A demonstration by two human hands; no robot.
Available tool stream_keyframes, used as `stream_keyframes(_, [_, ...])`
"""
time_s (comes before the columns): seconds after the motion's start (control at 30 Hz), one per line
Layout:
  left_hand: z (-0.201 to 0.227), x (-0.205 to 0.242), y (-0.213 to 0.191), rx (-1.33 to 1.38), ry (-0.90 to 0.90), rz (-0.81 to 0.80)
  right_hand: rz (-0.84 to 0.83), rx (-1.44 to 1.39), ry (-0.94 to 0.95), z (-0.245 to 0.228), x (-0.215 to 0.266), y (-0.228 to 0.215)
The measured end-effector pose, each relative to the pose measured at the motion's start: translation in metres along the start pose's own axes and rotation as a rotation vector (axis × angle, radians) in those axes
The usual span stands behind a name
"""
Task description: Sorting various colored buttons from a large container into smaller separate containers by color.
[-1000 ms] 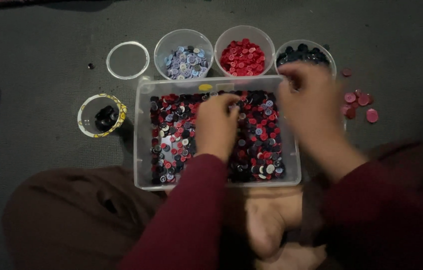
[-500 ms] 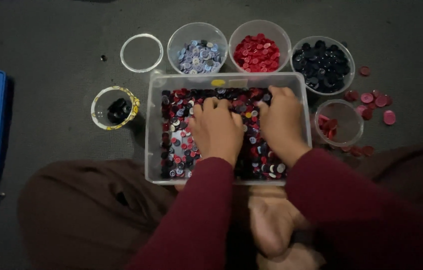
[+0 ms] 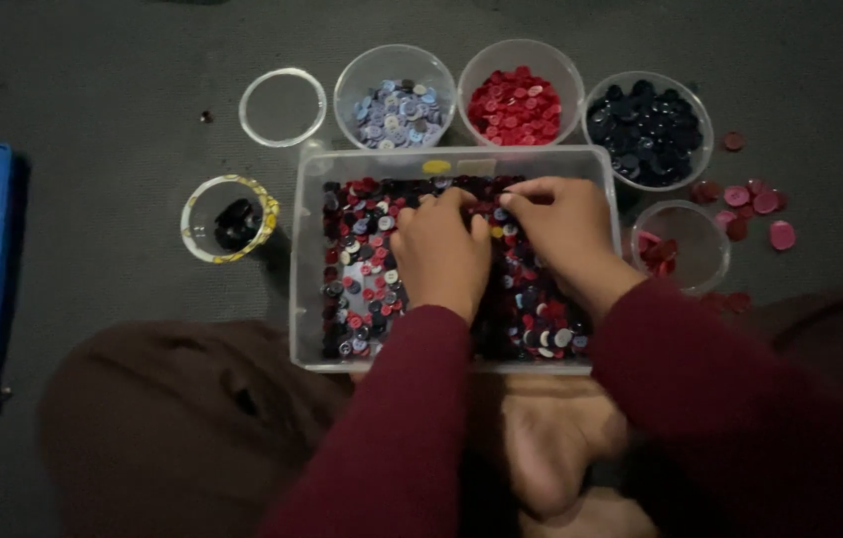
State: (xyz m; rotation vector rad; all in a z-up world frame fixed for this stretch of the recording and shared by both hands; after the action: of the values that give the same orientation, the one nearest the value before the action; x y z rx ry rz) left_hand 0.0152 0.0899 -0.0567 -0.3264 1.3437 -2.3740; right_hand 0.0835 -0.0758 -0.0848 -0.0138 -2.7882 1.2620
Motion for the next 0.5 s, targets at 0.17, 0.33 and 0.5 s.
stream_keyframes(0.17, [0.0,-0.01,0.008,-0.03,-0.03,-0.052,-0.039,-0.539,0.396,-0.001,0.027,-0.016])
stream_keyframes(0.33, [0.006,-0.015,0.01,-0.024,-0.033,-0.063,-0.066,-0.693,0.467,-0.019,0.039,-0.038])
stream_keyframes(0.5, [0.017,-0.018,0.011,-0.065,-0.01,-0.057,-0.052,-0.571,0.417,-0.015,0.042,-0.051])
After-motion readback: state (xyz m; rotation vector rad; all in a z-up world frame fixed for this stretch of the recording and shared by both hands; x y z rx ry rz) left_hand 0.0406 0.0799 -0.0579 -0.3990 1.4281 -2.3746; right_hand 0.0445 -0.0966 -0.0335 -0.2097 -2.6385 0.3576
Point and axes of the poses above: each hand's wrist, its own x-axis away from the middle knuckle, its own y-axis out of the palm, z = x × y, the point moved 10 cm from there along -x, towards the middle knuckle, and after that the axes turned 7 degrees about z, right-handed, at the moved point
